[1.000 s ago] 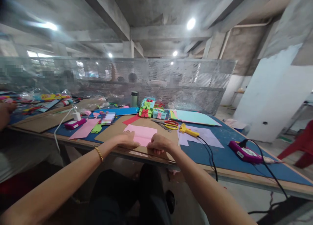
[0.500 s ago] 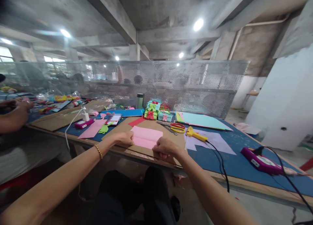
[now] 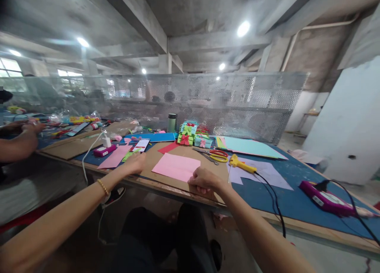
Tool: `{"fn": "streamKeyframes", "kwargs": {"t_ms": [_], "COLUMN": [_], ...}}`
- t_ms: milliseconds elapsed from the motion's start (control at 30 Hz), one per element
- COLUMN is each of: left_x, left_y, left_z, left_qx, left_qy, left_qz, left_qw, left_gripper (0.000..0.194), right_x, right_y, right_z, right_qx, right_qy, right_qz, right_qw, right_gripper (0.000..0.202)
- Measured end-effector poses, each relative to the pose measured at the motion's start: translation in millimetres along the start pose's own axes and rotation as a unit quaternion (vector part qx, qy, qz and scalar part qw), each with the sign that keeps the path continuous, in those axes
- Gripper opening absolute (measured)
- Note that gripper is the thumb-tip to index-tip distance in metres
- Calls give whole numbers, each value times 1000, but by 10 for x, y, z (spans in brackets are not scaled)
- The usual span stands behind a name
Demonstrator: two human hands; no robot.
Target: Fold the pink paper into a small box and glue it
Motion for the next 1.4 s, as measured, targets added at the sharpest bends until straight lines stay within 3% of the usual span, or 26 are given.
{"fn": "streamKeyframes", "kwargs": {"t_ms": [67, 133, 200, 267, 433, 600, 733, 933, 1167, 1400], "left_x": [42, 150, 304, 465, 698, 776, 828, 835, 790, 807], "left_y": [-81, -168, -269, -343, -386, -449, -484, -492, -499, -485], "left_z": [119, 305, 487, 553, 521, 704, 827, 809, 808, 807], "left_qx": [26, 105, 223, 288, 264, 175, 141, 145, 143, 145], "left_qy": [10, 9, 6, 5, 12, 21, 14, 2, -9, -16], "left_qz": [43, 52, 31, 0, 7, 62, 78, 90, 79, 88], "left_qw": [999, 993, 974, 958, 964, 982, 987, 985, 987, 985], "left_gripper": [36, 38, 42, 53, 70, 72, 75, 73, 67, 68], "right_x": [5, 8, 12, 9, -160, -350, -216, -27, -143, -288], "right_y": [4, 2, -8, -26, -136, -261, -153, 45, 104, -4], "right_z": [0, -5, -17, -25, 0, -32, -124, -229, -162, 159], "right_qx": [6, 12, 15, 17, 27, 20, 4, 5, 33, 93], "right_qy": [0, 0, 1, 0, -28, -84, -111, -138, -126, -116], "right_qz": [-5, -5, -3, 1, 89, 197, 189, 163, 96, 109], "right_qw": [1000, 1000, 1000, 1000, 995, 977, 976, 977, 987, 983], "right_gripper": [31, 30, 30, 29, 28, 28, 26, 32, 25, 17]}}
Point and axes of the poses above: each hand's wrist, its own y-axis towards the middle knuckle, its own x-axis out of the palm, z = x × y, the point moved 5 cm from there along y, towards the middle knuckle
